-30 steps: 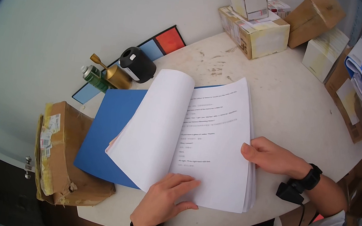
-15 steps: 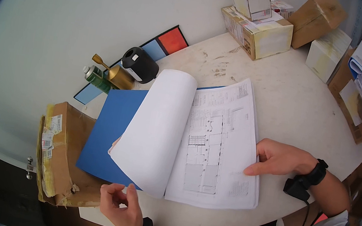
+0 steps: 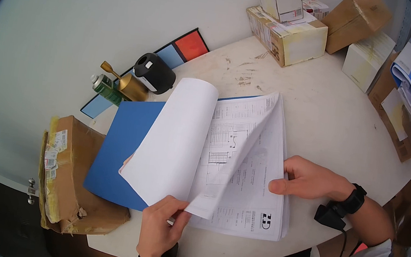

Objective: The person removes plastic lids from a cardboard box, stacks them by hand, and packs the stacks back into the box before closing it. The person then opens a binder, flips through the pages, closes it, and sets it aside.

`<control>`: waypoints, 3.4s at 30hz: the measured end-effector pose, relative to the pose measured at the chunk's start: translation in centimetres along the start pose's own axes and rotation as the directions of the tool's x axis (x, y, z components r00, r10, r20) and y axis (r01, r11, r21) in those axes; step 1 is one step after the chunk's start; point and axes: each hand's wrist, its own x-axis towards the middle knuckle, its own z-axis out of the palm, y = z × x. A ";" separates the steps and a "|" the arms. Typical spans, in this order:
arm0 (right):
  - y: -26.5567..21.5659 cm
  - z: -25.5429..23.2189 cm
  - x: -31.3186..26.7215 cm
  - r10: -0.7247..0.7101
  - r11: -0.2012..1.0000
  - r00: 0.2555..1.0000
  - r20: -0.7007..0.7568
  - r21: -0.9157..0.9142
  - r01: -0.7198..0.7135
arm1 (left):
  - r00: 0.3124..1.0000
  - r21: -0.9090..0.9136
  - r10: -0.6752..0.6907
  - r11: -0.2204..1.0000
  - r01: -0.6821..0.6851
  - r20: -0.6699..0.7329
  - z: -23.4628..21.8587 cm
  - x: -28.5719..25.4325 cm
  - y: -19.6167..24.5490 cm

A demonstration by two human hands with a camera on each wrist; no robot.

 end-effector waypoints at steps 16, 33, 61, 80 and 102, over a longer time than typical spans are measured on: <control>0.5 0.3 0.2 -0.080 0.996 0.997 0.006 -0.044 0.080 | 0.939 0.125 0.244 0.952 -0.280 0.241 1.7 0.1 2.2; 2.2 -1.6 0.4 -0.053 0.993 0.977 0.206 -0.091 0.073 | 0.798 0.024 -0.318 0.923 0.383 -0.512 -1.3 -2.9 -2.0; 0.6 -1.1 0.0 -0.042 0.999 0.967 0.251 0.032 0.035 | 0.940 0.165 0.341 0.926 -0.341 0.027 2.6 -0.3 4.1; 0.0 2.0 0.8 -0.257 0.949 0.947 -0.194 0.132 0.285 | 0.986 0.074 0.158 0.985 -0.154 -0.050 1.1 -1.4 2.0; -1.1 -0.3 -0.8 0.123 0.984 0.975 0.187 0.105 -0.144 | 0.990 -0.102 -0.015 0.995 0.000 -0.139 0.2 -2.4 2.3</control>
